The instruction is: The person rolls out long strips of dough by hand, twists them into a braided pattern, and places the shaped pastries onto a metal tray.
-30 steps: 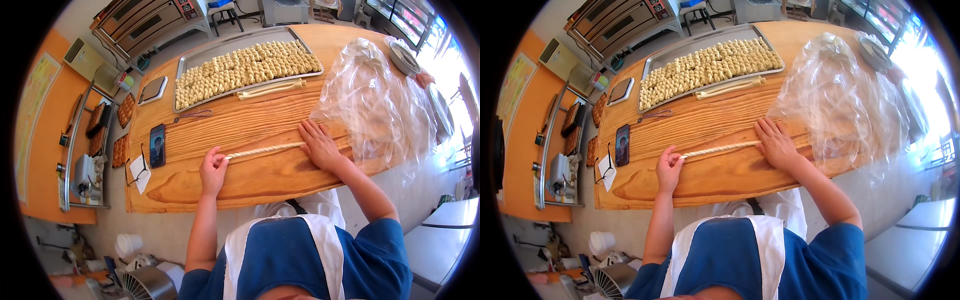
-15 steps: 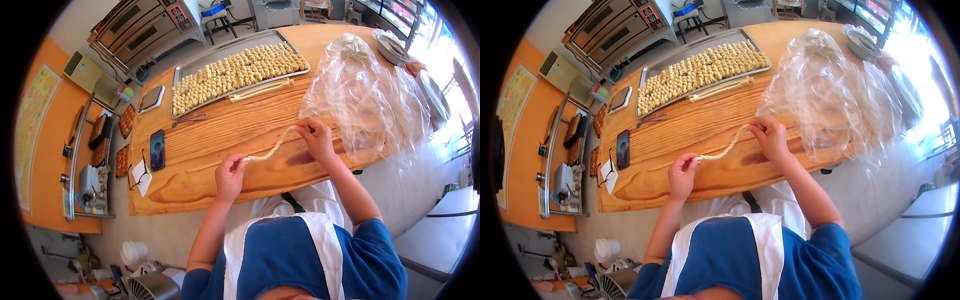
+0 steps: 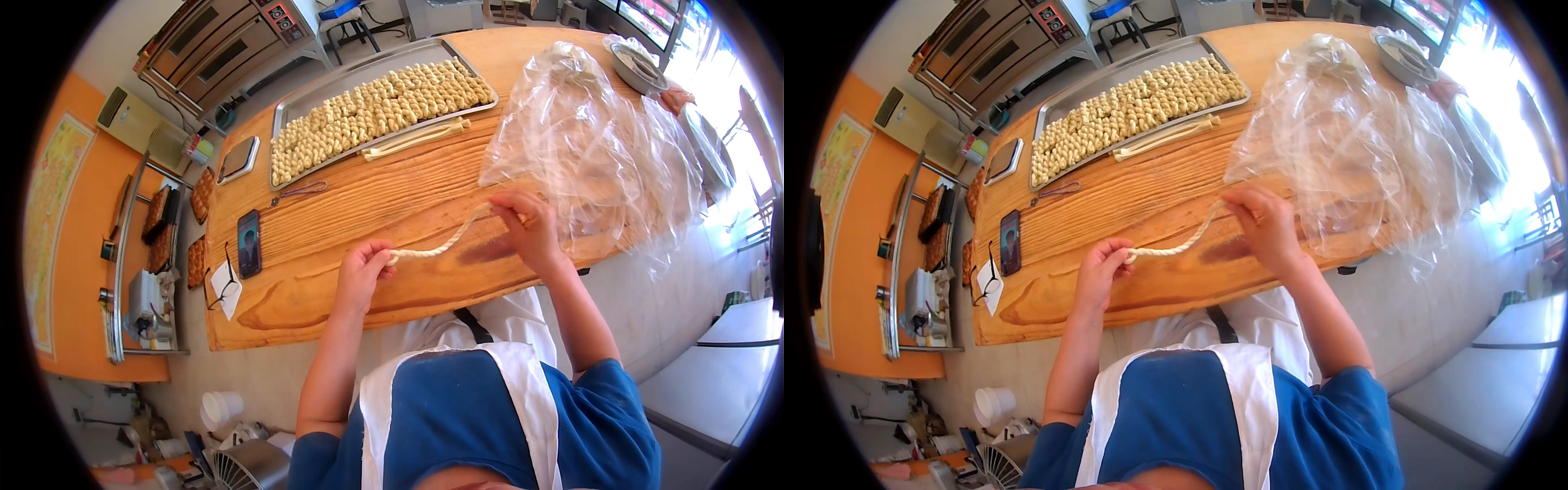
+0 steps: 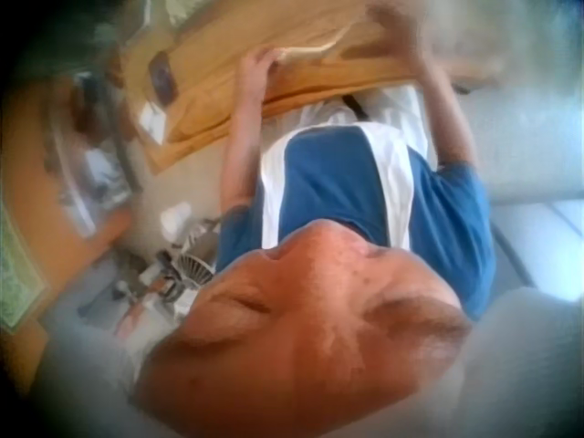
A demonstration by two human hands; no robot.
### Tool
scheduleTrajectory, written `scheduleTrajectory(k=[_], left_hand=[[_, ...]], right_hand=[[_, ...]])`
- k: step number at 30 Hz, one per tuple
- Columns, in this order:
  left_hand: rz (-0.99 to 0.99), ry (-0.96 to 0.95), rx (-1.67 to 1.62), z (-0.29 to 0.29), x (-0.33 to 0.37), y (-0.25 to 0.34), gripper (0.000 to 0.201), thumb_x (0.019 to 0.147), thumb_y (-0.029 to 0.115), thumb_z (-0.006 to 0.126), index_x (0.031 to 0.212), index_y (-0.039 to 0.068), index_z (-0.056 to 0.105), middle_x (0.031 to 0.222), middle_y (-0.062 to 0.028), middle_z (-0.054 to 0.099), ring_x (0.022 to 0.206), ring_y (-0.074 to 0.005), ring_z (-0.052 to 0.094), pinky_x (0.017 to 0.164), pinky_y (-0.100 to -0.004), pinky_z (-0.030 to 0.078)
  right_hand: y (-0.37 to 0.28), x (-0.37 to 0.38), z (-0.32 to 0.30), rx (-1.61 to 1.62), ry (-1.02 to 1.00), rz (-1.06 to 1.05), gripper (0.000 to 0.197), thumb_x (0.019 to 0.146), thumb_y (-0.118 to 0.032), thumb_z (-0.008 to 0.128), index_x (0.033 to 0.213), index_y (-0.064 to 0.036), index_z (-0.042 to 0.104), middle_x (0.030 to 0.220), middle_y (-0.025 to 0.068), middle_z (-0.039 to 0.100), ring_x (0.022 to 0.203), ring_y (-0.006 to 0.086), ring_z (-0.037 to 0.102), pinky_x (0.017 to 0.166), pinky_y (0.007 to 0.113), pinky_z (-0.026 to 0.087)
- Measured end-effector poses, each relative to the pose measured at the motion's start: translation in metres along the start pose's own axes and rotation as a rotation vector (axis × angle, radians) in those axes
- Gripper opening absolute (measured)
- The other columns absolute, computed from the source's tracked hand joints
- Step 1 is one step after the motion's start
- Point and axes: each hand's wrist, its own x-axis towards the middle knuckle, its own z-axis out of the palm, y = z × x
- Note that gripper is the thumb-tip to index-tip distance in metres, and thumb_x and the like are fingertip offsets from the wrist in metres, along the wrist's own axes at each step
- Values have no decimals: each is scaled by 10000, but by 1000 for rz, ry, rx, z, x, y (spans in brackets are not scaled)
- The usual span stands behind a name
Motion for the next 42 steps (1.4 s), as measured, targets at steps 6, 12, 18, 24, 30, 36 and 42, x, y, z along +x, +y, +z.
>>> scheduleTrajectory(k=[6, 12, 18, 24, 30, 36, 42], left_hand=[[92, -42, 8, 22, 5, 21, 141, 839, 115, 547, 954, 45, 589, 767, -5, 602, 631, -51, 548, 557, -167, 444], [108, -124, -67, 29, -2, 29, 149, 830, 98, 552, 956, 27, 591, 783, -17, 617, 640, -49, 552, 568, -173, 447], [110, -238, -281, 48, -15, 35, 217, 807, 15, 561, 1023, 18, 585, 884, -36, 624, 771, -85, 586, 676, -212, 492], [319, -190, -212, 50, -17, 27, 213, 801, -26, 565, 1010, 8, 589, 885, -42, 624, 775, -89, 582, 713, -214, 492], [343, -226, -264, 51, -18, 29, 169, 817, 0, 574, 983, 24, 590, 886, -32, 621, 782, -83, 579, 691, -222, 498], [581, -12, 65, 54, -21, 20, 138, 812, 9, 591, 947, -16, 603, 906, -54, 603, 795, -92, 566, 689, -200, 467], [561, -11, 134, 60, -27, 24, 160, 799, -34, 581, 955, -19, 618, 916, -61, 592, 827, -107, 568, 719, -209, 464]], right_hand=[[-26, -7, 15, 48, -211, -167, 89, 751, -36, 618, 838, -18, 619, 767, 122, 596, 669, 278, 587, 573, 309, 471], [-34, -10, 25, 72, -326, -213, 104, 747, -62, 632, 844, -29, 615, 734, 121, 587, 635, 272, 578, 549, 318, 460], [-46, -11, 33, 133, -316, -106, 133, 740, -20, 604, 872, -22, 583, 735, 136, 582, 650, 296, 584, 554, 338, 461], [-59, -9, 28, 98, -301, -180, 131, 726, 13, 588, 848, -15, 551, 743, 140, 580, 671, 313, 587, 568, 354, 466], [-57, -11, 30, 74, -299, -239, 153, 717, 13, 620, 859, -12, 571, 764, 127, 590, 662, 265, 592, 566, 312, 473], [-60, -12, 33, 53, -226, -181, 135, 685, 23, 657, 797, -7, 588, 716, 112, 580, 615, 244, 578, 527, 296, 452], [-66, -19, 38, 35, -117, -29, 96, 707, -13, 642, 786, -13, 588, 713, 121, 576, 630, 278, 575, 527, 334, 450]])
